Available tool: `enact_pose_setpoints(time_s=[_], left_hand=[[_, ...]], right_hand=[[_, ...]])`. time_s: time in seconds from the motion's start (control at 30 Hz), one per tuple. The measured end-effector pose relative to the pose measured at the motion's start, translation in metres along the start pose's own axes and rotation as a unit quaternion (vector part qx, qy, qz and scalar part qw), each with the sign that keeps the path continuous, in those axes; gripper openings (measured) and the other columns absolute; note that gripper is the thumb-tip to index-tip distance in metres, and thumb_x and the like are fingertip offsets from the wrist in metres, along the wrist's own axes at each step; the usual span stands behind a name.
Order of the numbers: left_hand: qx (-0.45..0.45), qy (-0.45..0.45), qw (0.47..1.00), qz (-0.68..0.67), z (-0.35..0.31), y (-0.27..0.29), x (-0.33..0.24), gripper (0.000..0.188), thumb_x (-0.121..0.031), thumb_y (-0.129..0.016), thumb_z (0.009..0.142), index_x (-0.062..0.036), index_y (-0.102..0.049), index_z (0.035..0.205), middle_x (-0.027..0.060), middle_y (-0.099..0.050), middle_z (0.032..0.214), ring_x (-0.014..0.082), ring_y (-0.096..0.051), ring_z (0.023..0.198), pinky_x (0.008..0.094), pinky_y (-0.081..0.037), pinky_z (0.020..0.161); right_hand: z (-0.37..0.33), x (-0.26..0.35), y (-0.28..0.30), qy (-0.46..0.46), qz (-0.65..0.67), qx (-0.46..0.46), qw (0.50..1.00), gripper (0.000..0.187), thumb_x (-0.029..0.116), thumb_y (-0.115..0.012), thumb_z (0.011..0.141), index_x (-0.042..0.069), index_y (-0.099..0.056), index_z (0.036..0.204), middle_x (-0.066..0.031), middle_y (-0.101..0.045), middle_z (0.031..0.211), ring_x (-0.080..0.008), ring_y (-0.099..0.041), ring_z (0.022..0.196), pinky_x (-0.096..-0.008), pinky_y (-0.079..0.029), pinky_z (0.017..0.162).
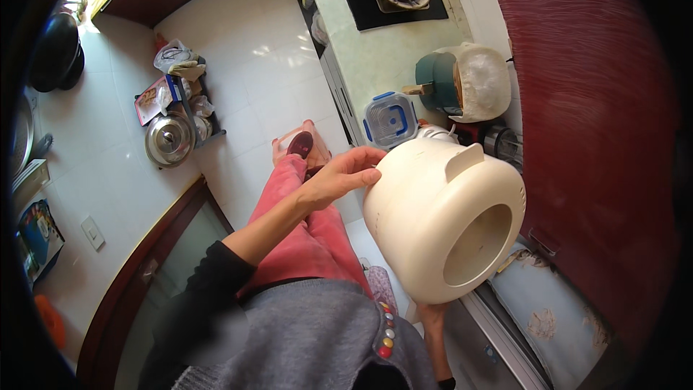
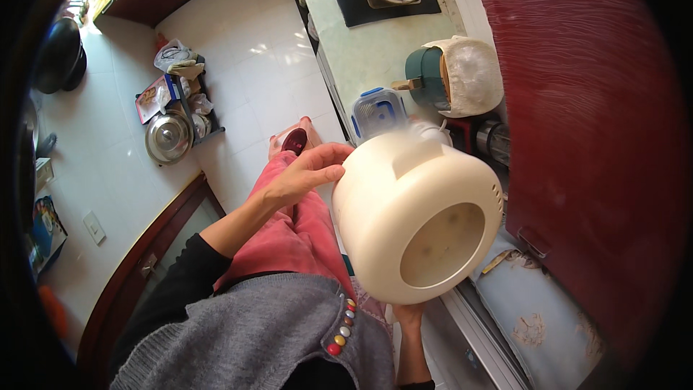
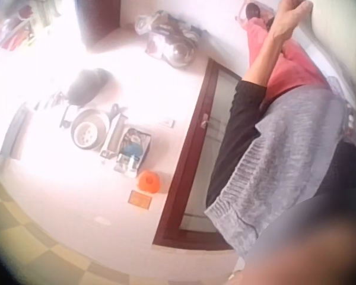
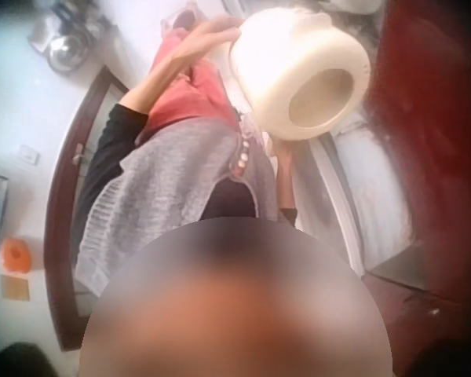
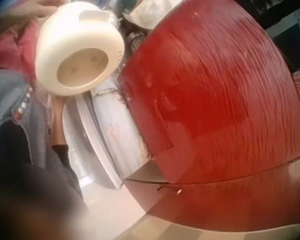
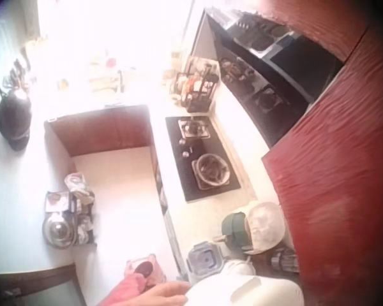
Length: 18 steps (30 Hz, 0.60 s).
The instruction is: The person retrieves an electric kettle from an overhead cabinet, places it on the countertop, and connects the power cord to the kettle base. The person then inspects the kettle and cord before setting it down.
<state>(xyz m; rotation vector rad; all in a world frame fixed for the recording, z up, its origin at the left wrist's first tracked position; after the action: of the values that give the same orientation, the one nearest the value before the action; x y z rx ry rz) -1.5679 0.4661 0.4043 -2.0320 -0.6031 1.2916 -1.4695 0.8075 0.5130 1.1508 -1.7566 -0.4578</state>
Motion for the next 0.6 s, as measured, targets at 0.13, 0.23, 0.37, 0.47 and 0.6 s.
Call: enact_pose_setpoints(time_s=[0.13,0.23,0.37,0.47,0.6], left_hand=[[-0.021,-0.027,0.999,0.031,0.018,-0.007,-0.017,0.046,-0.026,-0.059,0.101,-0.0011,-0.049,0.139,0.0077,-0.058,0.131,0.0166,-0.052,0.123,0.0338,-0.039,0.107],[-0.024,-0.040,0.997,0.069,0.028,-0.013,-0.031,0.048,-0.029,-0.057,0.102,-0.0012,-0.049,0.140,0.0074,-0.058,0.131,0.0170,-0.051,0.124,0.0344,-0.037,0.109],[-0.050,-0.043,0.997,0.043,0.037,-0.026,-0.043,0.049,-0.035,-0.050,0.106,-0.0051,-0.047,0.145,0.0035,-0.058,0.130,0.0136,-0.051,0.118,0.0318,-0.040,0.102],[-0.042,-0.035,0.997,0.060,0.039,-0.035,-0.054,0.053,-0.039,-0.048,0.105,-0.0055,-0.044,0.147,0.0060,-0.055,0.136,0.0172,-0.049,0.124,0.0354,-0.037,0.105],[-0.034,-0.015,0.994,0.101,0.044,-0.043,-0.071,0.052,-0.036,-0.044,0.106,-0.0069,-0.042,0.150,0.0035,-0.056,0.138,0.0153,-0.051,0.119,0.0330,-0.040,0.101]], right_hand=[[0.023,0.046,0.013,-0.020,0.099,-0.019,0.995,0.039,0.017,-0.078,0.078,0.001,-0.068,0.111,-0.0130,-0.070,0.108,-0.0297,-0.066,0.100,-0.0410,-0.049,0.090],[0.032,0.054,0.016,-0.107,0.241,-0.025,0.964,0.042,0.011,-0.079,0.074,0.000,-0.067,0.112,-0.0099,-0.069,0.106,-0.0227,-0.065,0.097,-0.0367,-0.049,0.088],[0.036,0.063,0.026,-0.089,0.240,-0.063,0.965,0.042,0.009,-0.079,0.073,0.000,-0.065,0.111,-0.0068,-0.067,0.100,-0.0183,-0.064,0.090,-0.0336,-0.049,0.083],[0.040,0.070,0.034,-0.095,0.255,-0.052,0.961,0.042,0.008,-0.079,0.072,0.000,-0.064,0.111,-0.0059,-0.065,0.095,-0.0163,-0.063,0.082,-0.0319,-0.051,0.077],[0.043,0.081,0.046,-0.104,0.286,-0.045,0.952,0.044,0.008,-0.079,0.073,-0.001,-0.062,0.112,-0.0058,-0.063,0.091,-0.0135,-0.062,0.076,-0.0293,-0.051,0.068]])
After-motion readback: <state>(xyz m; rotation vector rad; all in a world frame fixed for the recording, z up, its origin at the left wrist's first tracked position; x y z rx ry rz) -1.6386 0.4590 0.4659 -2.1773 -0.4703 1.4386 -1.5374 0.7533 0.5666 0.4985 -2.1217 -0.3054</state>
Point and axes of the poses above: each hand's wrist, its own z-axis towards the middle knuckle, its own y-axis out of the back of the hand, x = y × z, the point moved 4 cm from there along z, towards the middle knuckle
